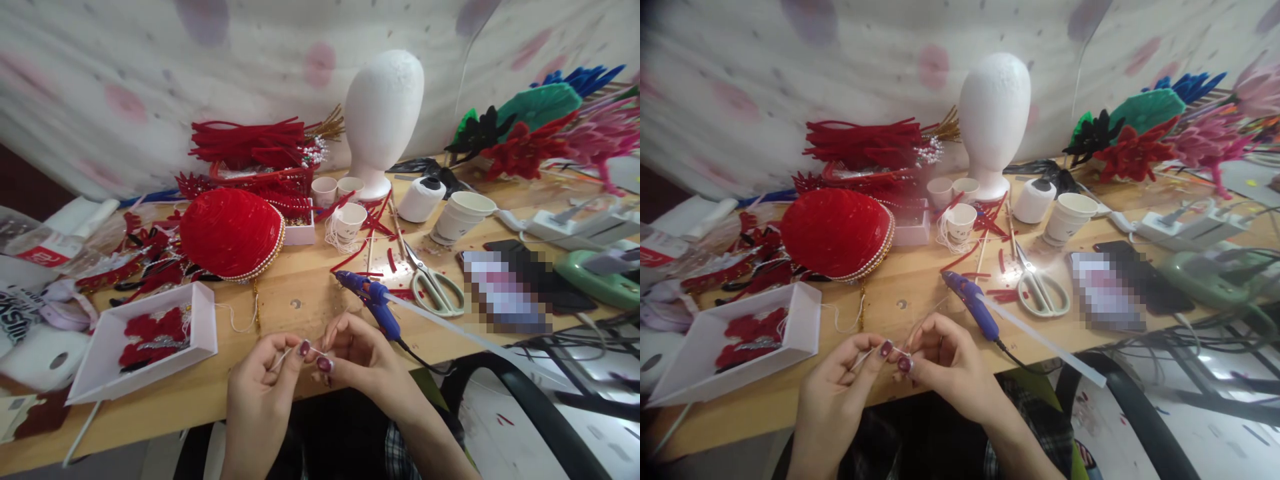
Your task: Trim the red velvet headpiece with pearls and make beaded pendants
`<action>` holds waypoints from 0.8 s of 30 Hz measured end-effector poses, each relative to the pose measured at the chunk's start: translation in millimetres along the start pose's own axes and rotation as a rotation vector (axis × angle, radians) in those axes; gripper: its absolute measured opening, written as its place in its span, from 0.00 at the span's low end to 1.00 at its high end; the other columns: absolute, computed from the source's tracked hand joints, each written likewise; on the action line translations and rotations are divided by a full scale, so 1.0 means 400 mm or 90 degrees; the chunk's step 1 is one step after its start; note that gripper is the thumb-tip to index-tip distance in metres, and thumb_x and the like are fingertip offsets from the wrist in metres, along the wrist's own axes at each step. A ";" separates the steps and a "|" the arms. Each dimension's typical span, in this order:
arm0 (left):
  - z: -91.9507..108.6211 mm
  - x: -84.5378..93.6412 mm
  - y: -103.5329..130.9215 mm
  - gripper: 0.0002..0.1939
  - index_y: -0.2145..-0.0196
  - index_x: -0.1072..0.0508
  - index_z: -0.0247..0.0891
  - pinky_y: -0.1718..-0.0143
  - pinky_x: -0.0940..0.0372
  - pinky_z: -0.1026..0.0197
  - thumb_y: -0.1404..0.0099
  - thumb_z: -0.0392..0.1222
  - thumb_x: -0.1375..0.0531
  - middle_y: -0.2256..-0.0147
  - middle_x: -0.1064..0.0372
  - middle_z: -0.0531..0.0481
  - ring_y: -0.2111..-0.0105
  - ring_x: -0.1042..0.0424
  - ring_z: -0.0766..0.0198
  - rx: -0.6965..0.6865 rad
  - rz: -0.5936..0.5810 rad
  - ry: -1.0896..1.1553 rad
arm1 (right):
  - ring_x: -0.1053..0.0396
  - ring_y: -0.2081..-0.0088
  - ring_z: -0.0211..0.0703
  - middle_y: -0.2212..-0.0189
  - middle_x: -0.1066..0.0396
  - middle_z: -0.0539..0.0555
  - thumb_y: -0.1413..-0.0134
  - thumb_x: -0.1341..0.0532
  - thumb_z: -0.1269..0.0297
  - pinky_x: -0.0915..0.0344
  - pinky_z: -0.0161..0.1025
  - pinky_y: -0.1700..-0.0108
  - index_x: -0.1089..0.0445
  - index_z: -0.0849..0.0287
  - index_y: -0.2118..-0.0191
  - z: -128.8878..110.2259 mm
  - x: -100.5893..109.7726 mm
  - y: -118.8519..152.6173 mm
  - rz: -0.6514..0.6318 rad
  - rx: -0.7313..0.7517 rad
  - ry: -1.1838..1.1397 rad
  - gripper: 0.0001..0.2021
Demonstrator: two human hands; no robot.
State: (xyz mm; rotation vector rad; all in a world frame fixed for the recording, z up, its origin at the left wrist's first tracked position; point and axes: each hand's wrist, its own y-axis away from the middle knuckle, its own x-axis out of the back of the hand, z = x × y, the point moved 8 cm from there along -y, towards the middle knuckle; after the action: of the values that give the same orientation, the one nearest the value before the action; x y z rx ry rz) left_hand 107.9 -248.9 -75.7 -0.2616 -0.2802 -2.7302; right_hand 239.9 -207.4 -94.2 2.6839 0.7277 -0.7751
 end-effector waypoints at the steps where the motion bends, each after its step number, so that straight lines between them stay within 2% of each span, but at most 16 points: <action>1: 0.000 0.000 -0.001 0.13 0.69 0.27 0.38 0.76 0.33 0.69 0.40 0.52 0.38 0.74 0.23 0.52 0.76 0.25 0.64 0.006 -0.006 0.004 | 0.26 0.72 0.33 0.72 0.27 0.46 0.50 0.26 0.62 0.32 0.29 0.68 0.36 0.58 0.67 0.001 -0.004 -0.001 -0.016 -0.008 -0.021 0.16; 5: 0.001 -0.005 -0.003 0.13 0.69 0.27 0.38 0.75 0.33 0.68 0.40 0.51 0.37 0.75 0.25 0.53 0.77 0.26 0.65 0.013 -0.030 0.010 | 0.25 0.71 0.32 0.71 0.26 0.47 0.50 0.26 0.66 0.30 0.28 0.67 0.35 0.58 0.65 0.001 -0.009 -0.004 -0.057 -0.007 -0.063 0.16; 8: 0.002 -0.009 -0.003 0.11 0.70 0.27 0.38 0.73 0.32 0.68 0.40 0.49 0.36 0.76 0.26 0.53 0.76 0.26 0.65 0.021 -0.041 0.033 | 0.25 0.71 0.32 0.69 0.24 0.49 0.49 0.26 0.67 0.31 0.25 0.70 0.36 0.58 0.64 0.010 -0.009 -0.003 -0.081 -0.019 -0.063 0.16; 12: -0.001 -0.013 -0.007 0.11 0.71 0.26 0.38 0.74 0.31 0.68 0.40 0.49 0.35 0.77 0.26 0.54 0.77 0.26 0.65 0.028 -0.067 0.050 | 0.24 0.70 0.33 0.72 0.22 0.50 0.47 0.27 0.65 0.34 0.22 0.73 0.37 0.58 0.64 0.013 -0.006 0.001 -0.095 -0.023 -0.038 0.16; 16: -0.008 -0.014 -0.017 0.12 0.71 0.26 0.39 0.75 0.32 0.69 0.39 0.50 0.36 0.77 0.26 0.54 0.77 0.25 0.65 0.008 -0.109 0.041 | 0.22 0.69 0.33 0.74 0.22 0.49 0.48 0.27 0.66 0.32 0.23 0.68 0.35 0.58 0.64 0.007 -0.003 0.000 -0.077 -0.013 -0.030 0.15; 19: -0.006 -0.009 -0.021 0.11 0.71 0.26 0.39 0.76 0.33 0.70 0.39 0.49 0.36 0.77 0.26 0.53 0.76 0.25 0.65 -0.013 -0.112 0.035 | 0.21 0.67 0.33 0.75 0.22 0.48 0.47 0.27 0.66 0.31 0.24 0.62 0.35 0.58 0.65 -0.004 -0.001 0.001 -0.054 0.018 -0.013 0.15; 24: 0.010 -0.002 -0.011 0.11 0.71 0.26 0.38 0.76 0.35 0.70 0.40 0.48 0.36 0.76 0.27 0.54 0.76 0.27 0.67 -0.003 -0.073 0.029 | 0.23 0.69 0.31 0.72 0.22 0.47 0.50 0.25 0.70 0.33 0.21 0.68 0.34 0.59 0.66 -0.013 0.005 0.008 0.002 0.061 0.039 0.15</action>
State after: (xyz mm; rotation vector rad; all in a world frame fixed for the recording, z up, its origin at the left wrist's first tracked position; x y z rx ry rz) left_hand 107.5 -243.6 -72.8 -0.1895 -0.2842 -2.8458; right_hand 245.4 -207.3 -90.6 2.8054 0.7182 -0.7489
